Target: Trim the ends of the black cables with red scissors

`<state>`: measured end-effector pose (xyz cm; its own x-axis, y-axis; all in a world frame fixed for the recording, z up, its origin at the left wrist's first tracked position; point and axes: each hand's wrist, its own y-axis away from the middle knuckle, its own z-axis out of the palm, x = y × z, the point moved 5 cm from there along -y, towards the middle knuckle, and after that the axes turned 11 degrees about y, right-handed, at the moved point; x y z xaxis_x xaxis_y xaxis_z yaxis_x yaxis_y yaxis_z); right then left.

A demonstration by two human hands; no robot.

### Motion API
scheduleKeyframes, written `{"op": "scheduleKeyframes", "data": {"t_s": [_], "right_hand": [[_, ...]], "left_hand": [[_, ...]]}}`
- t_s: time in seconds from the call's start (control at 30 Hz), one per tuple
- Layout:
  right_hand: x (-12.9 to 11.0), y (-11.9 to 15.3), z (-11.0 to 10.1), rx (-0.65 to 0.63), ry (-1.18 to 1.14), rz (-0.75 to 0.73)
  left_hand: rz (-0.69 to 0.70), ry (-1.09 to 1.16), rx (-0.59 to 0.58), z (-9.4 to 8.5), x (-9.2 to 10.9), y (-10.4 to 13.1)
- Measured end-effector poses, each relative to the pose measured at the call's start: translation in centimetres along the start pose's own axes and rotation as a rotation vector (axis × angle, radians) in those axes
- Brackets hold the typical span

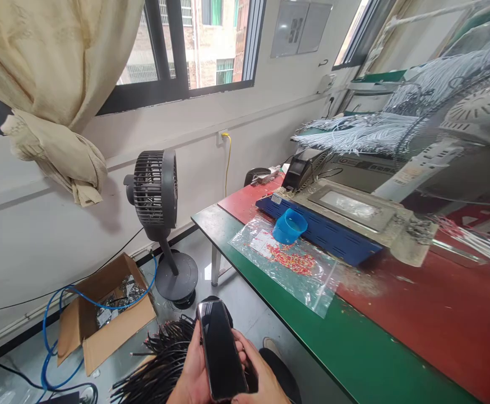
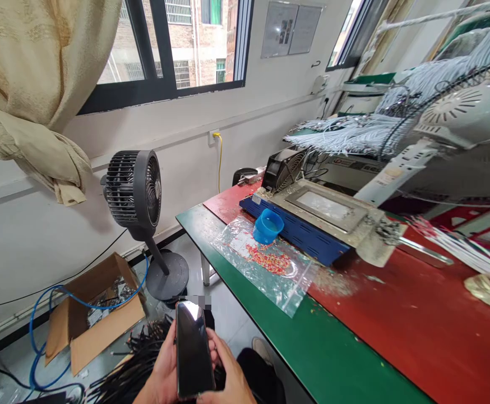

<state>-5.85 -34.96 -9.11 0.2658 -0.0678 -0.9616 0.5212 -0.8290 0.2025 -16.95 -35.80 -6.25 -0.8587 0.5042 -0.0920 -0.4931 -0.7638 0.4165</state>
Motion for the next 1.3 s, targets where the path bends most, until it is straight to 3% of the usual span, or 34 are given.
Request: {"op": "scheduleKeyframes", "data": {"t_s": [0.4, 0.67, 1.3], "right_hand": [[0.6, 0.0, 0.1, -0.003, 0.046, 0.032], [1.4, -0.1, 0.3, 0.006, 0.022, 0.033], [1.7, -0.2, 0.3, 0.039, 0.0, -0.015]], "left_hand": [[0.014, -0.007, 0.039, 0.0, 0.2, 0.0], [0.023, -0.015, 0.05, -0.9, 0.2, -0.1], [0.023, 0.004, 0.045, -0.7, 0.3, -0.2]]}}
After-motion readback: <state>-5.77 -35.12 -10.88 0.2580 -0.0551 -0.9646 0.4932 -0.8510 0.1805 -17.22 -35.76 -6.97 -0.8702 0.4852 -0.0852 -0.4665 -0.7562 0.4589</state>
